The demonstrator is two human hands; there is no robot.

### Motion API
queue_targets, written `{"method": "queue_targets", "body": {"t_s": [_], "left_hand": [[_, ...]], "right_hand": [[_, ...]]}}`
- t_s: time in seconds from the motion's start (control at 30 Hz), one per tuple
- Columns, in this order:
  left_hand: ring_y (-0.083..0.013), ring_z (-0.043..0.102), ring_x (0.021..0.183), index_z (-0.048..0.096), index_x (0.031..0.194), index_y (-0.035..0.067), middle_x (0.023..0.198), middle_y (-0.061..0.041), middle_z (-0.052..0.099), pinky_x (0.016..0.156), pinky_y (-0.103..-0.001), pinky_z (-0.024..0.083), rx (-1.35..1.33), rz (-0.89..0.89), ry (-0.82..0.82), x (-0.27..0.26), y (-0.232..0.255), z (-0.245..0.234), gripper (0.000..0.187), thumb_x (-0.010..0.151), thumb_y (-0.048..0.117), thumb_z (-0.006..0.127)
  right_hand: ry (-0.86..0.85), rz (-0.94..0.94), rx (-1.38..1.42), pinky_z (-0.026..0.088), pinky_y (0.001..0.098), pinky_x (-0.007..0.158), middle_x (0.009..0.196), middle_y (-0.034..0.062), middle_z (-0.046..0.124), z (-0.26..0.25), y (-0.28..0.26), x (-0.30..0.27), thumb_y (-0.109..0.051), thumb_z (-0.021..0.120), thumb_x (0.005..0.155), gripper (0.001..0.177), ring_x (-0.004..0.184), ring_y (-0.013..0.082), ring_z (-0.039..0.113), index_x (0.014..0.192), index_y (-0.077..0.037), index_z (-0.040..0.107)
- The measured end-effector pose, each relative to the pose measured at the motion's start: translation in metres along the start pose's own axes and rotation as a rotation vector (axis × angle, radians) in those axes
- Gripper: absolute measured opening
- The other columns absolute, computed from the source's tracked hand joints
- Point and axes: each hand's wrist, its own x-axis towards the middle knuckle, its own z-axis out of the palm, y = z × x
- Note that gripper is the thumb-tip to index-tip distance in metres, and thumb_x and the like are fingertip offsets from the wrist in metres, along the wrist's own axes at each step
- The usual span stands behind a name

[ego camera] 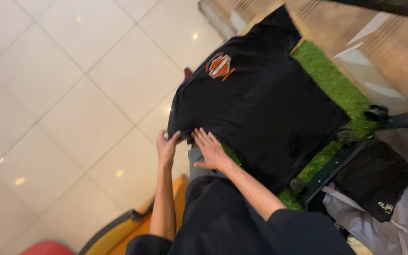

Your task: The person picks up a black t-shirt from a chair, spreads it flat on a patch of artificial grass, folds the sleeves and body into a square, and then places the folded shirt into an open suitcase.

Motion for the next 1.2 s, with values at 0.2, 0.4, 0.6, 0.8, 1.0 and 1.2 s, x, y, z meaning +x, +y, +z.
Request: {"method": "queue_targets", "body": {"t_s": [0.2,0.4,0.6,0.8,1.0,1.2], "left_hand": [[-0.0270,0.079,0.075,0.038,0.118,0.002,0.090,-0.022,0.073,0.063,-0.029,0.061,-0.066,0.056,0.002,-0.015,0.040,0.024,0.041,0.093,0.000,0.070],[-0.0219,0.079,0.071,0.040,0.118,0.002,0.078,-0.017,0.076,0.063,-0.030,0.059,0.246,0.063,0.091,-0.019,0.076,0.053,0.045,0.089,0.006,0.074],[-0.0220,0.078,0.067,0.046,0.118,0.003,0.075,-0.018,0.073,0.059,-0.034,0.059,0.454,0.128,0.004,0.000,0.088,0.103,0.044,0.086,0.010,0.077],[-0.0256,0.079,0.084,0.050,0.127,0.004,0.095,-0.013,0.077,0.073,-0.037,0.061,0.542,0.192,-0.259,0.029,0.090,0.148,0.053,0.088,0.024,0.080],[-0.0392,0.035,0.143,0.046,0.150,0.016,0.157,-0.013,0.038,0.106,-0.059,0.039,1.310,0.514,-0.296,0.063,0.031,0.134,0.078,0.081,0.026,0.082],[-0.0407,0.026,0.152,0.038,0.157,0.030,0.170,-0.011,0.018,0.111,-0.060,0.036,1.505,0.581,-0.374,0.058,0.010,0.124,0.097,0.073,0.031,0.086]], "right_hand": [[0.178,0.105,0.204,0.021,0.0513,0.122,0.164,0.0210,0.028,0.028,0.000,0.019,-0.053,0.081,0.077,0.117,0.155,0.0323,0.022,0.159,0.003,0.020],[0.383,0.283,0.479,0.043,0.0501,0.105,0.139,0.0187,0.059,0.052,0.002,0.036,-0.035,0.076,0.088,0.071,0.130,0.0351,0.052,0.146,-0.006,0.047],[0.399,0.519,1.071,0.055,0.0407,0.075,0.101,0.0150,0.073,0.109,0.057,0.063,-0.028,0.056,0.103,0.032,0.086,0.0255,0.069,0.121,-0.004,0.067],[0.403,0.839,1.881,0.055,0.0420,0.077,0.107,0.0077,0.068,0.101,0.119,0.061,-0.047,0.059,0.096,0.046,0.099,0.0243,0.066,0.125,-0.012,0.061],[0.324,0.932,1.700,0.056,0.0374,0.066,0.109,0.0073,0.071,0.054,0.120,0.038,-0.048,0.071,0.085,0.062,0.091,0.0213,0.068,0.136,-0.014,0.058],[0.506,1.040,1.520,0.059,0.0348,0.052,0.104,0.0124,0.075,0.088,0.140,0.031,-0.020,0.069,0.093,0.038,0.077,0.0233,0.077,0.126,-0.006,0.057]]}}
